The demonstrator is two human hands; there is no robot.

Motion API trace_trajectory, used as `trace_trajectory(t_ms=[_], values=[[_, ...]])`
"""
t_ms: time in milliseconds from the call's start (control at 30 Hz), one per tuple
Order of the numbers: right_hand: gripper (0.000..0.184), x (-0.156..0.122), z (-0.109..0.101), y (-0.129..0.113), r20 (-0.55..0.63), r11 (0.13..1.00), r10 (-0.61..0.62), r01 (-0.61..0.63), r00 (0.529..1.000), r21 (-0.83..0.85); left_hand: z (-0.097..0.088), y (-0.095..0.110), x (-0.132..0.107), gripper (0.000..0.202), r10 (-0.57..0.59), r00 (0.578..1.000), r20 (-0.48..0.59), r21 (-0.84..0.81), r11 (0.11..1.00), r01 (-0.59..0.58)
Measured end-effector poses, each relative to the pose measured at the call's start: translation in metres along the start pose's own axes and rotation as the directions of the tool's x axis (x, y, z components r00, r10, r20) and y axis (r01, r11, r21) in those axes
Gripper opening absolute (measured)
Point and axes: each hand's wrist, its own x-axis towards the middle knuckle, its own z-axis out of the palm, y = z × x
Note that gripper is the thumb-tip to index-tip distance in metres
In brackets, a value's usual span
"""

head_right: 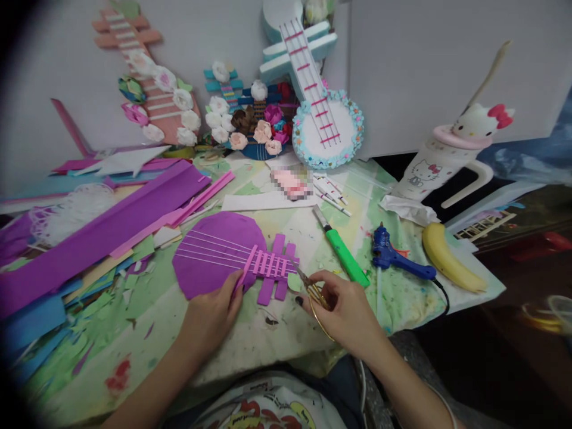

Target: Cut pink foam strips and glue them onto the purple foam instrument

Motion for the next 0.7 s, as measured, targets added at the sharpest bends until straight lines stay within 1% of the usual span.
trace_trajectory(t_ms=[100, 200, 300, 367, 433, 567, 633, 700], values=[[0.032, -0.003, 0.009, 0.000, 0.055, 1.000, 0.005, -0.006, 0.998, 0.024, 0.003, -0.001, 0.000, 0.038, 0.019, 0.999, -0.033, -0.006, 1.000, -0.019], [0.031, -0.004, 0.018, -0.002, 0.143, 0.996, -0.008, -0.004, 0.990, 0.086, 0.005, -0.001, -0.001, 0.039, 0.023, 0.998, -0.050, -0.007, 1.000, -0.023], [0.031, 0.001, 0.026, -0.004, 0.231, 0.986, 0.003, -0.041, 0.973, 0.162, 0.008, -0.003, -0.002, 0.038, 0.049, 0.995, -0.091, -0.006, 0.999, -0.049], [0.033, 0.008, 0.030, -0.005, 0.267, 0.982, 0.031, -0.079, 0.963, 0.173, 0.011, -0.004, -0.003, 0.037, 0.083, 0.988, -0.134, -0.006, 0.996, -0.084], [0.035, 0.016, 0.032, -0.006, 0.295, 0.984, 0.054, -0.102, 0.954, 0.149, 0.014, -0.005, -0.004, 0.034, 0.121, 0.972, -0.204, -0.002, 0.992, -0.124], [0.030, 0.030, 0.034, -0.013, 0.357, 0.990, 0.039, -0.085, 0.933, 0.114, 0.015, -0.005, -0.003, 0.029, 0.182, 0.907, -0.379, 0.036, 0.983, -0.183], [0.026, 0.035, 0.034, -0.017, 0.380, 0.988, 0.027, -0.083, 0.925, 0.132, 0.015, -0.004, -0.003, 0.027, 0.193, 0.887, -0.420, 0.045, 0.980, -0.192], [0.027, 0.038, 0.034, -0.019, 0.421, 0.982, 0.018, -0.096, 0.907, 0.165, 0.014, -0.004, -0.002, 0.025, 0.194, 0.879, -0.437, 0.039, 0.980, -0.196]])
